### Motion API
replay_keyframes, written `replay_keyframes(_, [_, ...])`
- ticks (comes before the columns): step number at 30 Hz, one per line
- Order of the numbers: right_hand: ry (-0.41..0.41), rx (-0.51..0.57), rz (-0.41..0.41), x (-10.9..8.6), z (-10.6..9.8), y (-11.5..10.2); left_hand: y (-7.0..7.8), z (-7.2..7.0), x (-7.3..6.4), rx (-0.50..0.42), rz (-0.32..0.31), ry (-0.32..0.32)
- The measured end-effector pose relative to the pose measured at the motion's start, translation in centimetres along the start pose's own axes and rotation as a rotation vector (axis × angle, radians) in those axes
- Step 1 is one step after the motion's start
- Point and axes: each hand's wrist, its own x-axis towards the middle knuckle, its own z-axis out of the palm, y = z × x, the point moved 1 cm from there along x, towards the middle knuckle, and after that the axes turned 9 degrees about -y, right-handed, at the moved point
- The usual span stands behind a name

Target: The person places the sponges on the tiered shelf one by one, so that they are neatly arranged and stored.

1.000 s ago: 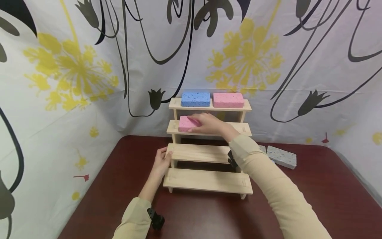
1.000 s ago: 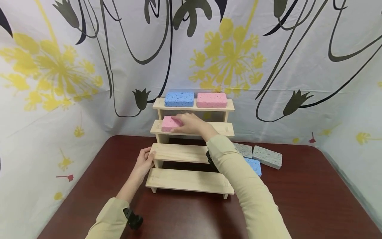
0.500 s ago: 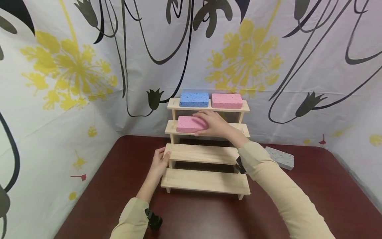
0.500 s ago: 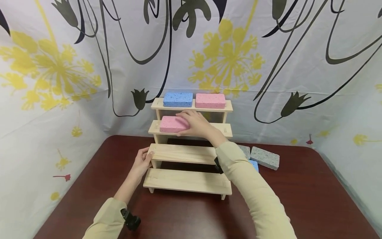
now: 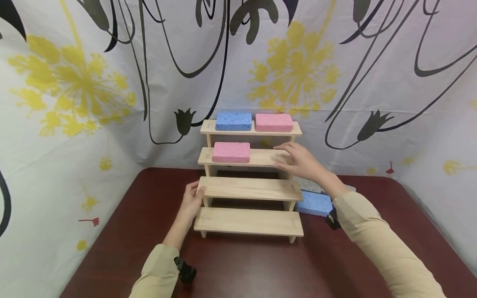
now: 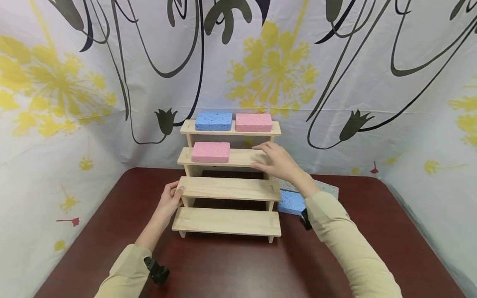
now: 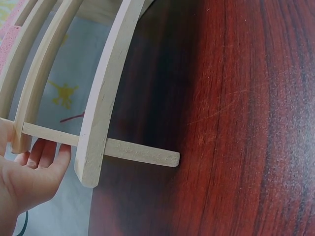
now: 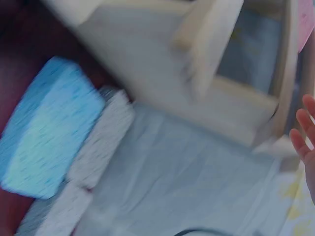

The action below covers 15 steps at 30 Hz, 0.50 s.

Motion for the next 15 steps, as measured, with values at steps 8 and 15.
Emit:
replay_keyframes(8, [0.043,0.086,0.185,-5.2,0.3,3.5,0.1,-0.3,0.1,-0.009,-0.009,-0.017])
replay_keyframes(15, [-0.072,0.121,0.39,-9.5,2.4,6.6,0.2,-0.2,0.2,0.0,-0.025,-0.032])
